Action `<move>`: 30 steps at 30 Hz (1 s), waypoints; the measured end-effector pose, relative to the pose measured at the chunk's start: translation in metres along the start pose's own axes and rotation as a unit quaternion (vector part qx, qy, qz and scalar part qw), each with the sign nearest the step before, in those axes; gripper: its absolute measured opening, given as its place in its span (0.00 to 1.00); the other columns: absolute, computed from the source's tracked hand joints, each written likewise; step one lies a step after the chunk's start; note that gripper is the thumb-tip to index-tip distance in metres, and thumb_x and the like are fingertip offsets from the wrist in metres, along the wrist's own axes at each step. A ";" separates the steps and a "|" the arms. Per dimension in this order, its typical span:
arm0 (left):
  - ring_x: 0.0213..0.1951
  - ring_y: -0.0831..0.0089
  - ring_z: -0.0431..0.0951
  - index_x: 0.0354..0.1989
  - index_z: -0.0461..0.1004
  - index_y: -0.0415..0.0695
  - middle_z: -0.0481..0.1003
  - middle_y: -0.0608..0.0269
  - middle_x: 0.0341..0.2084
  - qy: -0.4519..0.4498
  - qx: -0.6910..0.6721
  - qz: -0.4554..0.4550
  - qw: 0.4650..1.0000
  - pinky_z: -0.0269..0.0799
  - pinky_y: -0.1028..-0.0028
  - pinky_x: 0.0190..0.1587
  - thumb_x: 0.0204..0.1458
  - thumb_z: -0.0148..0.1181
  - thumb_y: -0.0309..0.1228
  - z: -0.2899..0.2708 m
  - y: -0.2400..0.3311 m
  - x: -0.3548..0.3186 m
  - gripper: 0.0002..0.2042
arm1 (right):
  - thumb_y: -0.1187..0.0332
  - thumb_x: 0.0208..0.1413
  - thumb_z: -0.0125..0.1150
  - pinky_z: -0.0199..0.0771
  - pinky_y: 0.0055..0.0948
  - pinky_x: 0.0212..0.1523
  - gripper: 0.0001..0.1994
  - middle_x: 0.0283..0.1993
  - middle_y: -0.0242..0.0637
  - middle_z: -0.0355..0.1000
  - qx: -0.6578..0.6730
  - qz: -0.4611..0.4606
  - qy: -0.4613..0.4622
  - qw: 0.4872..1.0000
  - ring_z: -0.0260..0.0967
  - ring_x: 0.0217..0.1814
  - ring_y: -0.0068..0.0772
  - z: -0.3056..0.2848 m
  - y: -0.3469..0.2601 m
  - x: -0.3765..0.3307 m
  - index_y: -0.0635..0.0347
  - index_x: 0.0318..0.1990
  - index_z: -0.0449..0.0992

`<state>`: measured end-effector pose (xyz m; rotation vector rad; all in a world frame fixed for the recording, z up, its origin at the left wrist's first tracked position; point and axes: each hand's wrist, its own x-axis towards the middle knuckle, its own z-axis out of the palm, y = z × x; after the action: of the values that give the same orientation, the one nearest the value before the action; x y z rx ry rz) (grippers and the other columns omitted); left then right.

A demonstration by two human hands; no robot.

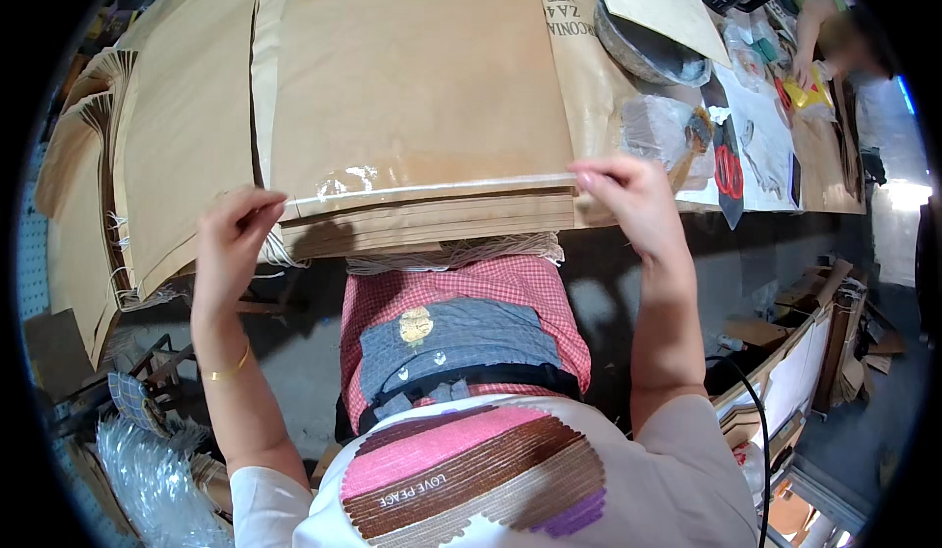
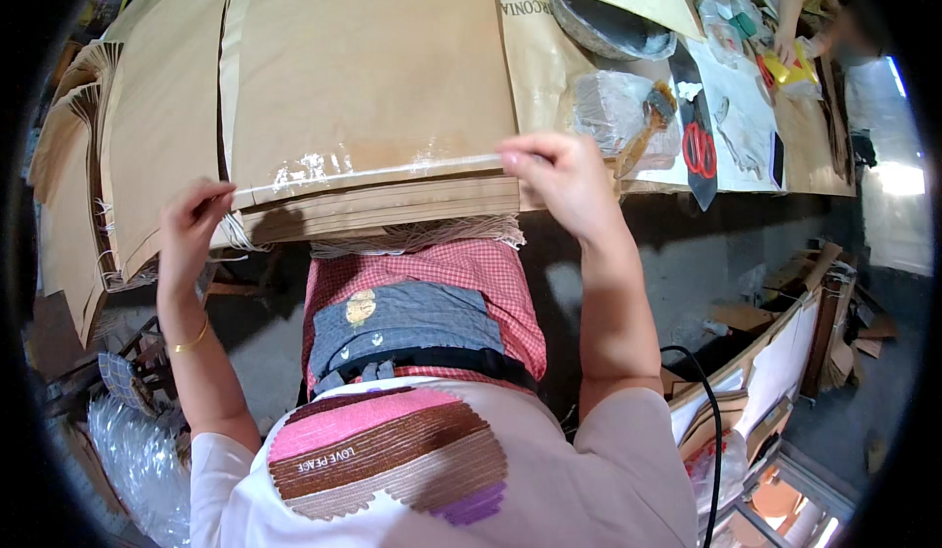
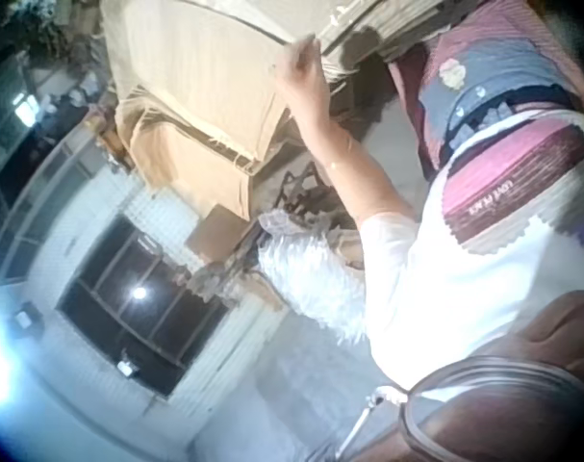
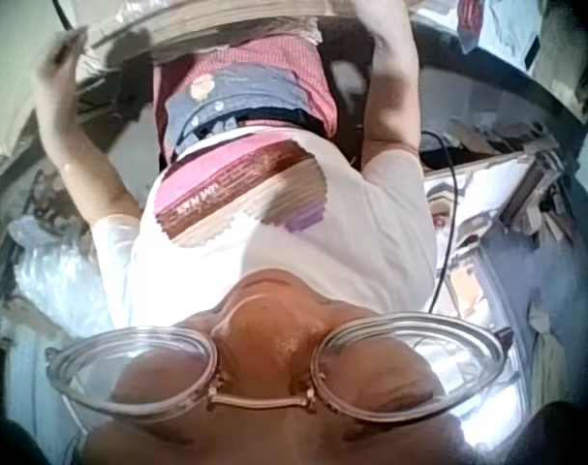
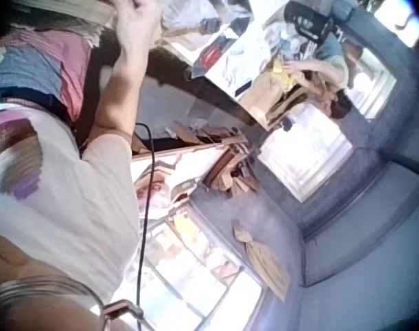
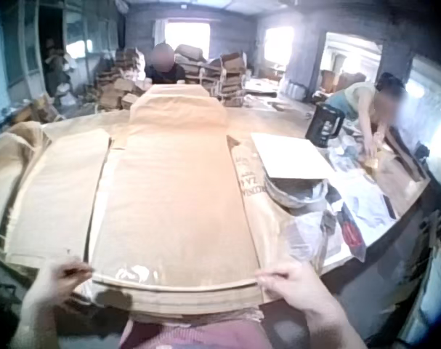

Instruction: The person repeatedly applies glue to the edge of a flat cardboard piece using a brush, then presses a white string across the glued area to secure it. This process is repeated for multiple cardboard pieces in a workshop setting.

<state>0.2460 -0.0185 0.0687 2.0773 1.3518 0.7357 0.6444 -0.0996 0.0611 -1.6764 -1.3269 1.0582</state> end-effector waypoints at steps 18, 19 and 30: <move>0.37 0.60 0.73 0.38 0.74 0.40 0.72 0.58 0.33 0.073 0.239 0.166 0.954 0.69 0.67 0.38 0.42 0.58 0.17 0.054 -0.042 0.002 0.12 | 0.79 0.41 0.65 0.64 0.19 0.28 0.12 0.25 0.26 0.65 0.105 0.048 0.001 0.993 0.64 0.28 0.20 0.029 0.058 0.037 0.56 0.28 0.66; 0.38 0.60 0.73 0.38 0.75 0.40 0.72 0.58 0.34 0.061 0.177 0.144 0.972 0.69 0.67 0.39 0.42 0.57 0.16 0.056 -0.043 0.000 0.13 | 0.79 0.40 0.65 0.64 0.19 0.28 0.12 0.24 0.26 0.65 0.016 0.012 0.045 0.999 0.64 0.28 0.21 0.036 0.062 0.038 0.57 0.28 0.67; 0.36 0.60 0.73 0.38 0.77 0.37 0.73 0.57 0.31 -0.116 -0.011 -0.020 0.993 0.70 0.66 0.42 0.44 0.64 0.24 0.030 -0.034 0.018 0.11 | 0.75 0.45 0.65 0.70 0.31 0.35 0.03 0.30 0.40 0.73 -0.104 -0.149 0.021 0.983 0.70 0.32 0.40 0.046 0.038 0.047 0.62 0.29 0.80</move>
<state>0.2522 0.0054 0.0269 2.0403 1.2454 0.4732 0.6221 -0.0579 0.0018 -1.5739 -1.6459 0.7258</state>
